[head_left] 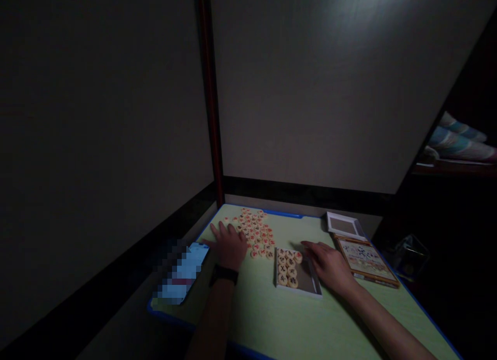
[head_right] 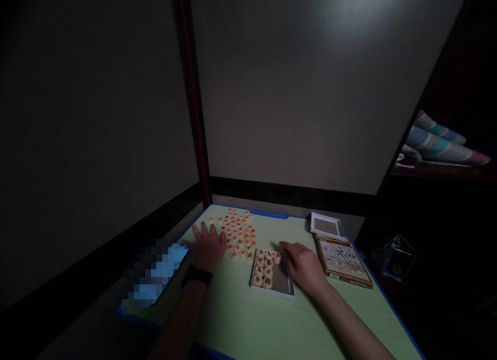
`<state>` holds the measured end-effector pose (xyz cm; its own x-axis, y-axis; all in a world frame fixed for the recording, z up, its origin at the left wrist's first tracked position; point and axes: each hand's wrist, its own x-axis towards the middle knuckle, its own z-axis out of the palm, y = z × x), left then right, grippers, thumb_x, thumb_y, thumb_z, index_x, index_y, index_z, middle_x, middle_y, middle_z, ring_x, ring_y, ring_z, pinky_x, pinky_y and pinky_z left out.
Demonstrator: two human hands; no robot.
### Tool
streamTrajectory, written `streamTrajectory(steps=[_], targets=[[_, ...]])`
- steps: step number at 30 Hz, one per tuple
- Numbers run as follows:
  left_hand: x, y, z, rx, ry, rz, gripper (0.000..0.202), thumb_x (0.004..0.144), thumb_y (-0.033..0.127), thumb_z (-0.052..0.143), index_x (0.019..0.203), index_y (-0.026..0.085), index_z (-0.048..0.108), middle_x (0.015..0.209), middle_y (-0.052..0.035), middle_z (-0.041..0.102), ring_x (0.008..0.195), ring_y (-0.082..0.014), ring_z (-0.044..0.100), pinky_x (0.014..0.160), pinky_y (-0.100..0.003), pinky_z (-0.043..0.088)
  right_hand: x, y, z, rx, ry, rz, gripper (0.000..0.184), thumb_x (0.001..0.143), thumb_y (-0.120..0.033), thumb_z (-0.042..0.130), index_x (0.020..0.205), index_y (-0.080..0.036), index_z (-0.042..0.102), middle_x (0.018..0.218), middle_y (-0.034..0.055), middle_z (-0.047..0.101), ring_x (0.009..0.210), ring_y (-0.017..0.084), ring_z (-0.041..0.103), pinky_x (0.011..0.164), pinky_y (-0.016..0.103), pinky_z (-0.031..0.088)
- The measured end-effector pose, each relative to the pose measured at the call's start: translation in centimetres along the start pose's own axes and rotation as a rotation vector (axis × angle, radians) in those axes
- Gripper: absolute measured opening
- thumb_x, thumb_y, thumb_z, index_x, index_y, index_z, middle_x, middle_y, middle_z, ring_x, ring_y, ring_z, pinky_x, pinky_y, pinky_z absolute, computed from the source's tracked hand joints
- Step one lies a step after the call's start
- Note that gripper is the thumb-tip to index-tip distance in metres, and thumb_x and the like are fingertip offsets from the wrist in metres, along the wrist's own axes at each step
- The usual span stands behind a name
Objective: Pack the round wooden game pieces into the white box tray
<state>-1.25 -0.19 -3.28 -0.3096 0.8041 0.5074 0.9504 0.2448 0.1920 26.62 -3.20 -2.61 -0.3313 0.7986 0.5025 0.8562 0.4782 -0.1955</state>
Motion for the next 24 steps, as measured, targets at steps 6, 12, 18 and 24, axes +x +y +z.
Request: streamTrajectory(steps=[6, 12, 18, 24], targets=[[5.3, 0.2, -0.6, -0.187, -0.184, 0.241, 0.045, 0.092, 0.014, 0.038, 0.130, 0.015, 0.061, 0.140, -0.0150, 0.057, 0.136, -0.0290, 0.046, 0.111, -0.048, 0.040, -0.2, -0.4, 0.0, 0.021, 0.046, -0.051, 0.033, 0.093, -0.018, 0.043, 0.111, -0.017, 0.070, 0.089, 0.0097, 0.074, 0.080, 0.022, 0.069, 0.073, 0.032, 0.054], [12.5, 0.1, 0.5, -0.175, -0.414, 0.355, 0.039, 0.088, 0.020, 0.053, 0.124, 0.021, 0.067, 0.123, -0.0084, 0.070, 0.117, -0.0214, 0.063, 0.101, -0.027, 0.047, -0.5, -1.1, 0.0, 0.044, 0.195, -0.133, 0.030, 0.096, -0.020, 0.043, 0.109, -0.016, 0.069, 0.079, 0.0090, 0.072, 0.073, 0.021, 0.067, 0.067, 0.031, 0.053], [15.3, 1.3, 2.0, -0.016, -0.599, 0.349, 0.037, 0.070, 0.015, 0.069, 0.106, 0.021, 0.075, 0.114, -0.0130, 0.073, 0.108, -0.0261, 0.068, 0.090, -0.027, 0.051, -0.5, -1.2, -0.1, 0.053, 0.316, -0.199, 0.026, 0.097, -0.020, 0.045, 0.110, -0.016, 0.066, 0.075, 0.0063, 0.070, 0.067, 0.018, 0.064, 0.061, 0.029, 0.051], [15.6, 1.6, 2.4, 0.049, -0.688, 0.395, 0.038, 0.069, 0.015, 0.071, 0.107, 0.021, 0.073, 0.111, -0.0117, 0.074, 0.102, -0.0225, 0.069, 0.083, -0.023, 0.052, -0.4, -1.0, -0.4, 0.116, 0.446, -0.140, 0.021, 0.095, -0.019, 0.051, 0.110, -0.017, 0.066, 0.077, 0.0039, 0.072, 0.065, 0.017, 0.065, 0.062, 0.028, 0.052]])
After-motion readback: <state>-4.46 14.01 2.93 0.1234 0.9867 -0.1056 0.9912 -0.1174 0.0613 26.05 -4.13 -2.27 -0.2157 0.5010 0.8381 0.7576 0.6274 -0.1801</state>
